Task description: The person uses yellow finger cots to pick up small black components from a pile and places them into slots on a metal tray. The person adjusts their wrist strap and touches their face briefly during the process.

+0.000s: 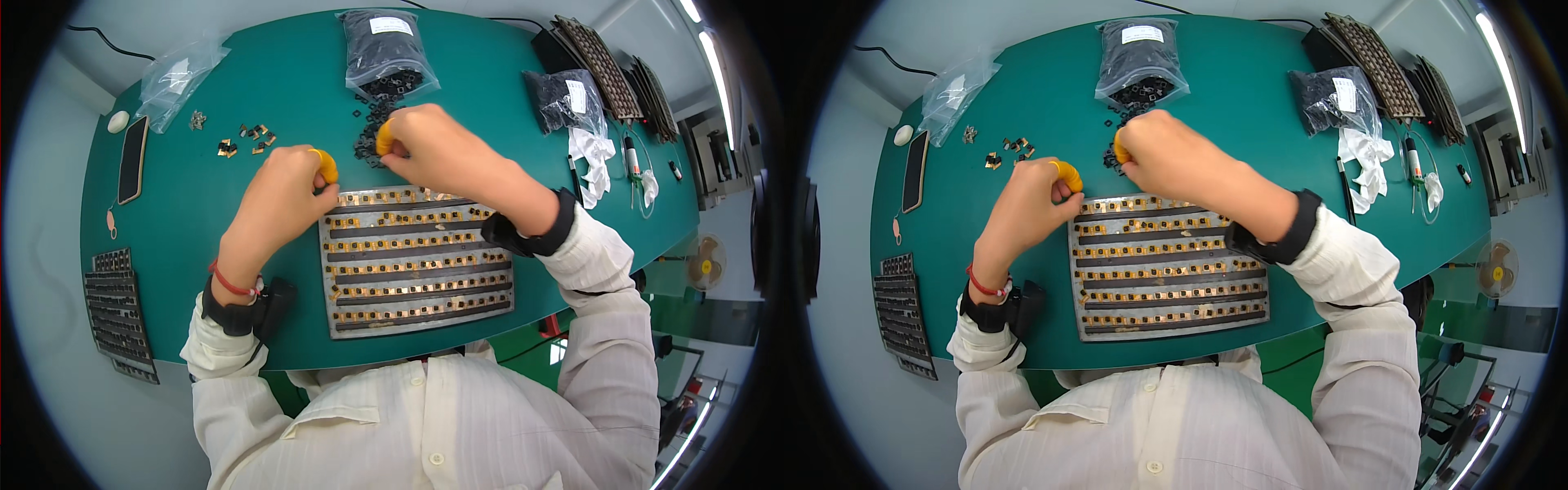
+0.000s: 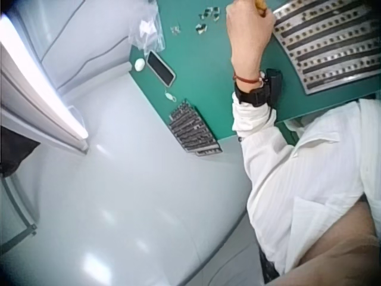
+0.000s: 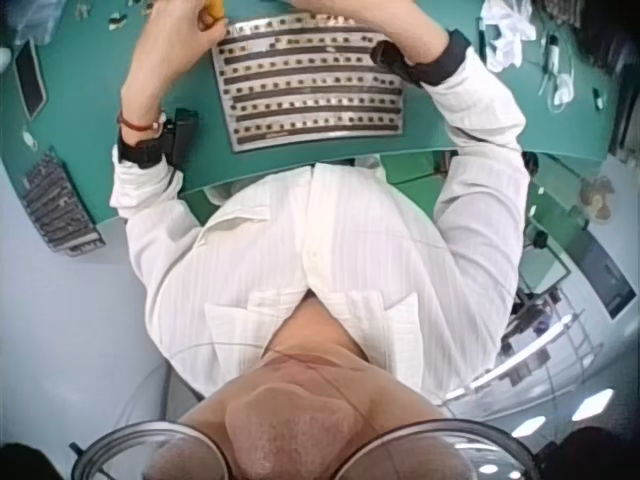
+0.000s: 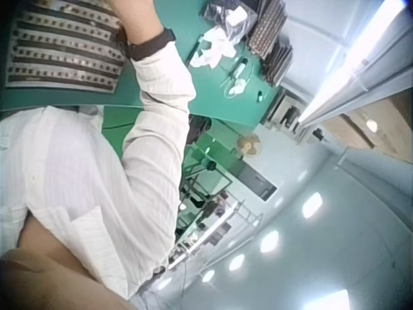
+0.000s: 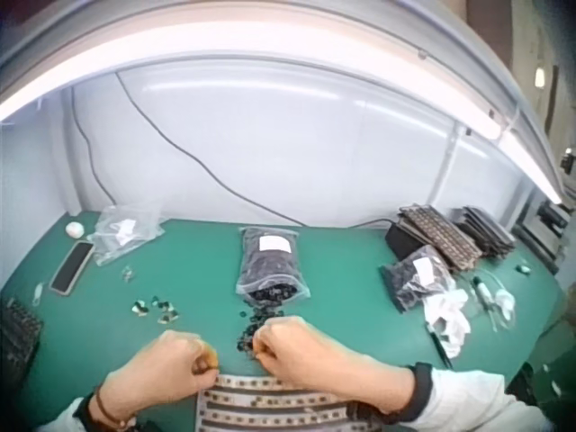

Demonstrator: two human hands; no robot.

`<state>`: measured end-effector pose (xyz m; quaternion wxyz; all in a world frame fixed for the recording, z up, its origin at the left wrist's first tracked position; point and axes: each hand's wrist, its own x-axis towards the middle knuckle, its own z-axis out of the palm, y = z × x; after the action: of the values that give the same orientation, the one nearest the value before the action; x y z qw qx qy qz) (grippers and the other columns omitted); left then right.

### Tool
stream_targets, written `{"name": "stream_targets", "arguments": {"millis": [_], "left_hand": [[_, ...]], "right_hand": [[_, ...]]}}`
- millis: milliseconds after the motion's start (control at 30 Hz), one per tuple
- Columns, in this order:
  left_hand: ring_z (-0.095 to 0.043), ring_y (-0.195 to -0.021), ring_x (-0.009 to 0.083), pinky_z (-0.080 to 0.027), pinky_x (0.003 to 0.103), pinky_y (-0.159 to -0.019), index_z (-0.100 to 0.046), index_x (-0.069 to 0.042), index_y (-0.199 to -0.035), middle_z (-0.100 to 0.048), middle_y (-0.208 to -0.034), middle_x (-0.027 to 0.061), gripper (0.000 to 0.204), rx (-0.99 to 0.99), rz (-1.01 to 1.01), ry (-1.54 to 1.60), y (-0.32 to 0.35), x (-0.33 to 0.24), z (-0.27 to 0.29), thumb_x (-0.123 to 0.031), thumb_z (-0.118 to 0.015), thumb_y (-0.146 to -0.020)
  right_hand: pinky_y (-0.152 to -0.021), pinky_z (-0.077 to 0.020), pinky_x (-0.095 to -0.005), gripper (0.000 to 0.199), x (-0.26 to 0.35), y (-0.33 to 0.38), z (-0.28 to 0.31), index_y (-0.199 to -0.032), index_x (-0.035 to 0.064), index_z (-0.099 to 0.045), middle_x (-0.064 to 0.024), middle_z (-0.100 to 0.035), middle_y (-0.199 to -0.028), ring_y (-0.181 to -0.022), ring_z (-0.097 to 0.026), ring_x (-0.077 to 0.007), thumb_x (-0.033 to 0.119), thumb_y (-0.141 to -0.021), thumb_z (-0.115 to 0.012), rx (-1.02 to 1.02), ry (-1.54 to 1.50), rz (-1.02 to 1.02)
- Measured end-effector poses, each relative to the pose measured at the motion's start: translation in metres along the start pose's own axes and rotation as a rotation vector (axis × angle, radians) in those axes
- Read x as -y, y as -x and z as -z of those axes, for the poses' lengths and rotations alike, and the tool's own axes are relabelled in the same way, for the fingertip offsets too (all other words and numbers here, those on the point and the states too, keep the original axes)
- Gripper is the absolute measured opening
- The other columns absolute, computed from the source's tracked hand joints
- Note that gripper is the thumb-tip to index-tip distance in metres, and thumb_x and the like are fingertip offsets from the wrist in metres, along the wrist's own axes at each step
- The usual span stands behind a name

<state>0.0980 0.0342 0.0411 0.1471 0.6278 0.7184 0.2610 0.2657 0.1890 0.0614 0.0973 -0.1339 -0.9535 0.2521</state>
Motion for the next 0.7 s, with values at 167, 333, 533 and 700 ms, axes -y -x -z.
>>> {"name": "stream_targets", "arguments": {"millis": [167,333,533,700], "left_hand": [[-0.064,-0.069,0.0258,-0.051,0.035,-0.062,-0.069,0.007,-0.083,-0.063,-0.076,0.0148,0.014,0.083,-0.02,-0.052,0.007,-0.007,-0.006,-0.004,-0.072,-0.076],[-0.062,-0.067,0.0281,-0.05,0.037,-0.061,-0.07,0.005,-0.083,-0.062,-0.075,0.0144,0.014,0.072,0.013,-0.095,0.008,-0.011,-0.012,-0.006,-0.073,-0.076],[-0.06,-0.062,0.0346,-0.047,0.042,-0.058,-0.066,0.006,-0.07,-0.06,-0.07,0.0184,0.032,0.113,0.066,-0.294,0.02,-0.028,-0.009,-0.022,-0.074,-0.083],[-0.058,-0.061,0.0363,-0.045,0.046,-0.057,-0.061,0.006,-0.063,-0.057,-0.065,0.0204,0.046,0.243,0.139,-0.387,0.03,-0.033,-0.008,-0.031,-0.07,-0.088]], "right_hand": [[-0.067,-0.0535,-0.0384,0.011,-0.012,0.055,0.041,-0.085,-0.0051,-0.069,-0.0187,-0.068,-0.078,-0.074,-0.068,-0.0318,0.003,-0.077,-0.07,-0.106,0.024,-0.085],[-0.061,-0.0499,-0.0332,0.015,-0.034,0.113,0.043,-0.088,-0.0031,-0.07,-0.0132,-0.065,-0.077,-0.067,-0.064,-0.0232,0.006,-0.077,-0.074,-0.115,0.074,-0.301],[-0.063,-0.0504,-0.0361,0.015,-0.046,0.128,0.023,-0.089,-0.0038,-0.07,-0.0145,-0.065,-0.078,-0.07,-0.064,-0.0258,0.005,-0.077,-0.073,-0.133,0.02,-0.334],[-0.063,-0.0506,-0.0387,0.015,-0.052,0.125,0.016,-0.089,-0.0045,-0.071,-0.0158,-0.065,-0.078,-0.068,-0.064,-0.0291,0.005,-0.077,-0.072,-0.126,0.092,-0.346]]}}
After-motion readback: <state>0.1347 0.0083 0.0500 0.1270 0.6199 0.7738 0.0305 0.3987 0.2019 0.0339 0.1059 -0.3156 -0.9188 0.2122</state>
